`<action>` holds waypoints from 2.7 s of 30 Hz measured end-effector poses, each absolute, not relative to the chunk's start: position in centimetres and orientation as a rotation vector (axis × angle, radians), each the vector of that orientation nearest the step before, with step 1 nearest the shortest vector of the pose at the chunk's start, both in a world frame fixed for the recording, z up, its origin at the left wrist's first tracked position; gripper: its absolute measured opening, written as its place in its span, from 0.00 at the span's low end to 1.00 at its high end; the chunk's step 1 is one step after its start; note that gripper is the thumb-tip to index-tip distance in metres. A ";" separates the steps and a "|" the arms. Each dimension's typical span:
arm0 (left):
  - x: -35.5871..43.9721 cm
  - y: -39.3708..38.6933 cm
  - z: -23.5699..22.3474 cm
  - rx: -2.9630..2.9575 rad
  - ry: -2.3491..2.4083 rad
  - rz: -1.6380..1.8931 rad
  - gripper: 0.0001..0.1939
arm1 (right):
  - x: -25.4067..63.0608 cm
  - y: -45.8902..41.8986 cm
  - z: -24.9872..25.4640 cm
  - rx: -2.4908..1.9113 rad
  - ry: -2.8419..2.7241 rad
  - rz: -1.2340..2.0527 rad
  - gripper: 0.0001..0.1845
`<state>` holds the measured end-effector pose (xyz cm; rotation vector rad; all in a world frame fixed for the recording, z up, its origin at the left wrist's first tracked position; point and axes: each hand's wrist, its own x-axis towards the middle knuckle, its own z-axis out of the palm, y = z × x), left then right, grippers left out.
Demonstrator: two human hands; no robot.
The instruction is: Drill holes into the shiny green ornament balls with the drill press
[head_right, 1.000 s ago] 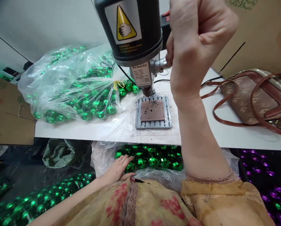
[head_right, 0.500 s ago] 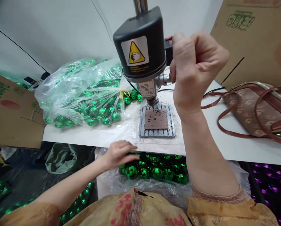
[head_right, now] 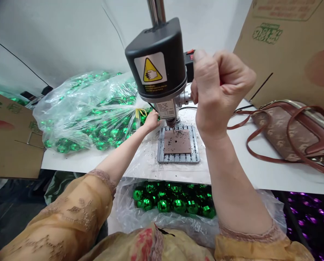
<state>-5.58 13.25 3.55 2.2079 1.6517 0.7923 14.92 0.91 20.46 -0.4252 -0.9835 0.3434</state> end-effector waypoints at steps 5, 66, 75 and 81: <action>-6.3 11.6 3.4 1.861 1.639 1.174 0.21 | 14.9 0.9 20.5 -0.407 -0.975 0.336 0.24; 0.1 -0.3 1.8 1.607 1.057 1.242 0.29 | 15.4 0.1 17.0 -0.386 -1.068 0.262 0.30; 0.2 -0.3 1.6 1.597 1.058 1.259 0.28 | 15.5 0.2 15.6 -0.373 -1.111 0.222 0.29; 0.2 -0.3 1.6 1.586 1.060 1.237 0.29 | 15.3 0.8 14.8 -0.243 -1.075 0.128 0.29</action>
